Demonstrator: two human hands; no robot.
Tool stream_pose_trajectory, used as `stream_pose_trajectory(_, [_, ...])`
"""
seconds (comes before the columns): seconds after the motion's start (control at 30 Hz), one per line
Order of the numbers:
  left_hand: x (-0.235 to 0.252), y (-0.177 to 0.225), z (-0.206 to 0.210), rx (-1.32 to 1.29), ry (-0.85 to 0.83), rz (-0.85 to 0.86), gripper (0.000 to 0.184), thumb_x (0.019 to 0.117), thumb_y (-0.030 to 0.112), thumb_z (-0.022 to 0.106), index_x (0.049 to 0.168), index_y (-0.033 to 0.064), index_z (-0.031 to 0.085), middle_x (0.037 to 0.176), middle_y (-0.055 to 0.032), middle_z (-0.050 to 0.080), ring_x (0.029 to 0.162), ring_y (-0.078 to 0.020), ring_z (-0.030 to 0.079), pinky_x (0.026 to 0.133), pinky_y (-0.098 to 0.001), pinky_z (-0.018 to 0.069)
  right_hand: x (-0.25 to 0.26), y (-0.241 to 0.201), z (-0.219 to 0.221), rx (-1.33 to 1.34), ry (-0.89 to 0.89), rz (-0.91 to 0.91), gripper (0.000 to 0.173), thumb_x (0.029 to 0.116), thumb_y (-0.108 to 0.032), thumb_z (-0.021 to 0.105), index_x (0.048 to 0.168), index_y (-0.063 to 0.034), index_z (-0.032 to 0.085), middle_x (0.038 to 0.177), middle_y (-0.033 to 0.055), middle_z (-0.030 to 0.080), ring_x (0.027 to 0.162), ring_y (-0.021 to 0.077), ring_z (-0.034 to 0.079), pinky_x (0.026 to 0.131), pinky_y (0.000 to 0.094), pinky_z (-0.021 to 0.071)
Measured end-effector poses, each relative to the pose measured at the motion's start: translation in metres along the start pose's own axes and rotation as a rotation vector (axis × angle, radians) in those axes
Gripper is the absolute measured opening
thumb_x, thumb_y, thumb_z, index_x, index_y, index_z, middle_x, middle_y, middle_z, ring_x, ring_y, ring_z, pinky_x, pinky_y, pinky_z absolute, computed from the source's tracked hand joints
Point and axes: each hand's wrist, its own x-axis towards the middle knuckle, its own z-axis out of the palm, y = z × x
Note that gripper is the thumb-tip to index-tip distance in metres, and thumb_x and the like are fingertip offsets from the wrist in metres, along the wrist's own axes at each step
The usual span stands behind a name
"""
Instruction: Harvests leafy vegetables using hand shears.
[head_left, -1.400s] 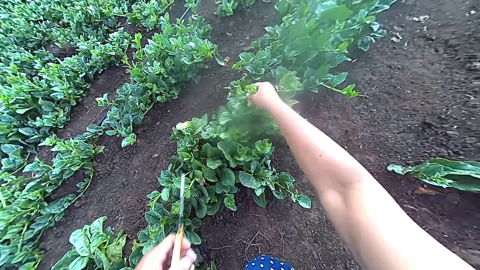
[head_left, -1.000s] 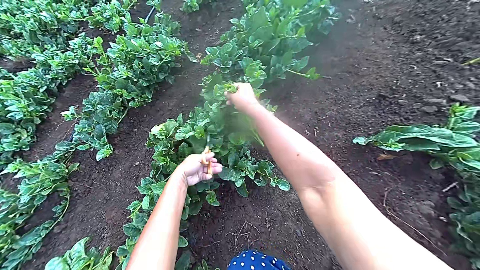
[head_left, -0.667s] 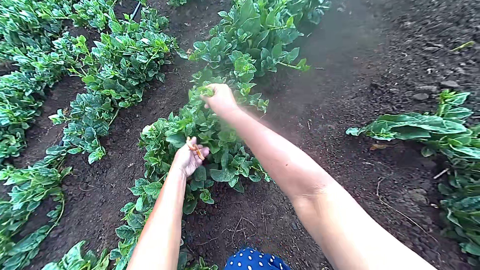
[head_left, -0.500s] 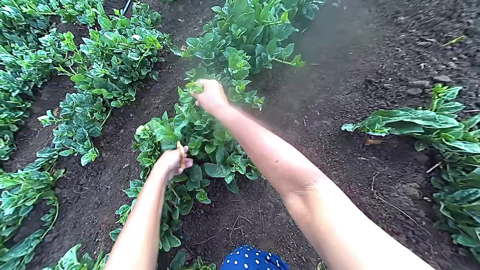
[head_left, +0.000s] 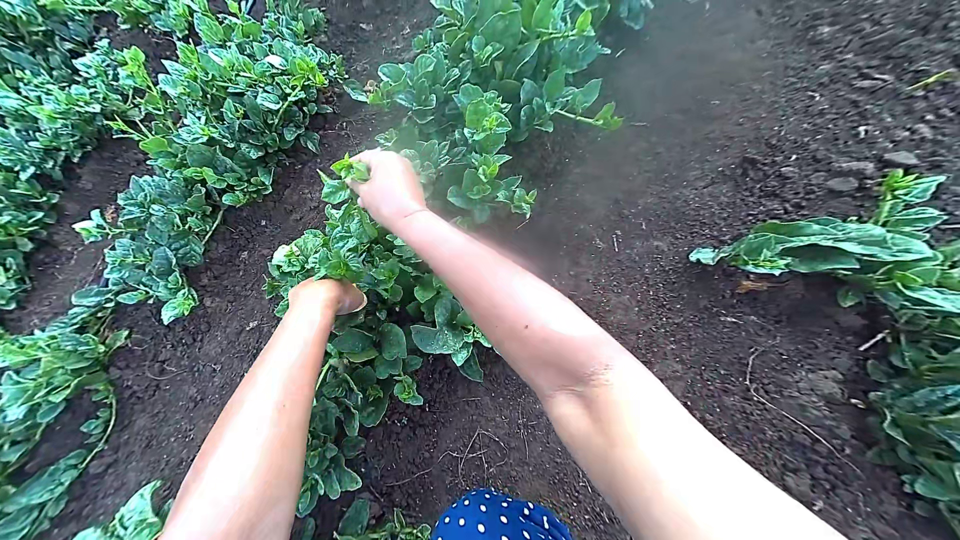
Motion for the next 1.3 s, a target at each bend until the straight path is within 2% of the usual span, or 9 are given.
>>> stream_pose_trajectory(0.33, [-0.005,0.02,-0.006,0.085,0.112,-0.003,0.04,0.0934,0.033,0.069,0.116,0.0002,0.069,0.114,-0.0219,0.068,0.103,-0.035,0.067,0.087,-0.057,0.051,-0.024,0.001,-0.003,-0.046,-0.066,-0.082,0.028,0.0998,-0.016,0.064,0.127,-0.0172,0.07,0.122,0.0076,0.072,0.114,0.0265,0.068,0.094,0.0527,0.0541])
stream_pose_trajectory(0.5, [-0.001,0.023,-0.002,0.092,0.111,-0.005,0.046,0.0929,0.034,0.07,0.123,0.0002,0.067,0.124,-0.0234,0.066,0.115,-0.0379,0.065,0.093,-0.0588,0.05,-0.035,0.006,-0.004,-0.075,-0.07,-0.153,0.029,0.0991,-0.013,0.063,0.127,-0.0164,0.072,0.12,0.0084,0.073,0.114,0.0273,0.069,0.094,0.0536,0.0536])
stream_pose_trajectory(0.63, [-0.001,0.025,0.007,0.084,0.092,0.033,0.046,0.0973,0.028,0.064,0.13,-0.004,0.063,0.139,-0.027,0.059,0.134,-0.0434,0.053,0.105,-0.065,0.0415,-0.044,0.015,-0.005,-0.085,-0.079,-0.188,0.029,0.098,-0.011,0.064,0.125,-0.0148,0.072,0.118,0.0099,0.074,0.112,0.0295,0.069,0.095,0.0555,0.0531])
stream_pose_trajectory(0.83, [-0.004,0.012,0.014,0.017,0.108,0.06,0.037,0.1005,0.023,0.057,0.126,-0.0017,0.066,0.136,-0.0236,0.062,0.129,-0.0406,0.058,0.103,-0.0637,0.0451,-0.05,0.007,-0.018,0.091,0.11,-0.336,0.027,0.0937,-0.006,0.069,0.121,-0.0064,0.074,0.111,0.0126,0.075,0.101,0.0279,0.072,0.092,0.0526,0.0558])
stream_pose_trajectory(0.97, [-0.039,-0.029,0.018,-0.073,0.139,0.098,0.048,0.1038,0.034,0.05,0.14,0.0031,0.059,0.136,-0.0235,0.063,0.129,-0.0424,0.059,0.103,-0.0665,0.0447,-0.067,-0.001,-0.066,0.331,0.267,-0.422,0.025,0.1007,-0.012,0.063,0.12,0.003,0.067,0.104,0.0123,0.073,0.088,0.0144,0.071,0.084,0.0346,0.0591])
stream_pose_trajectory(1.03, [-0.063,-0.068,0.039,-0.127,0.202,0.119,0.052,0.1038,0.034,0.05,0.152,0.0142,0.05,0.133,-0.02,0.066,0.124,-0.041,0.063,0.1,-0.0664,0.0471,-0.094,0.001,-0.095,0.472,0.343,-0.424,0.023,0.1026,-0.014,0.06,0.119,0.001,0.065,0.1,0.0029,0.071,0.085,0.0045,0.068,0.079,0.0253,0.0596])
stream_pose_trajectory(1.1, [-0.086,-0.119,0.075,-0.225,0.299,0.151,0.05,0.1036,0.031,0.053,0.152,0.0189,0.051,0.122,-0.0178,0.071,0.113,-0.0397,0.069,0.095,-0.0658,0.0511,-0.123,0.004,-0.123,0.59,0.405,-0.38,0.02,0.1047,-0.016,0.058,0.121,-0.0057,0.062,0.101,-0.0046,0.072,0.086,0.0035,0.07,0.078,0.0253,0.062])
stream_pose_trajectory(1.17, [-0.113,-0.178,0.123,-0.388,0.365,0.16,0.04,0.1025,0.026,0.059,0.14,0.0113,0.06,0.108,-0.0187,0.073,0.099,-0.0398,0.071,0.087,-0.0669,0.0526,-0.15,0.011,-0.143,0.696,0.445,-0.347,0.015,0.1075,-0.019,0.052,0.12,-0.0129,0.058,0.098,-0.0073,0.071,0.085,0.0069,0.07,0.076,0.0288,0.0629])
stream_pose_trajectory(1.3, [-0.162,-0.268,0.196,-0.473,0.33,0.041,0.041,0.1012,0.021,0.063,0.141,0.0093,0.061,0.105,-0.0198,0.074,0.095,-0.0414,0.071,0.086,-0.0693,0.0513,-0.179,0.046,-0.182,0.777,0.247,-0.397,0.025,0.1122,-0.023,0.034,0.124,-0.0158,0.054,0.113,-0.0036,0.067,0.106,0.0078,0.066,0.095,0.028,0.0566])
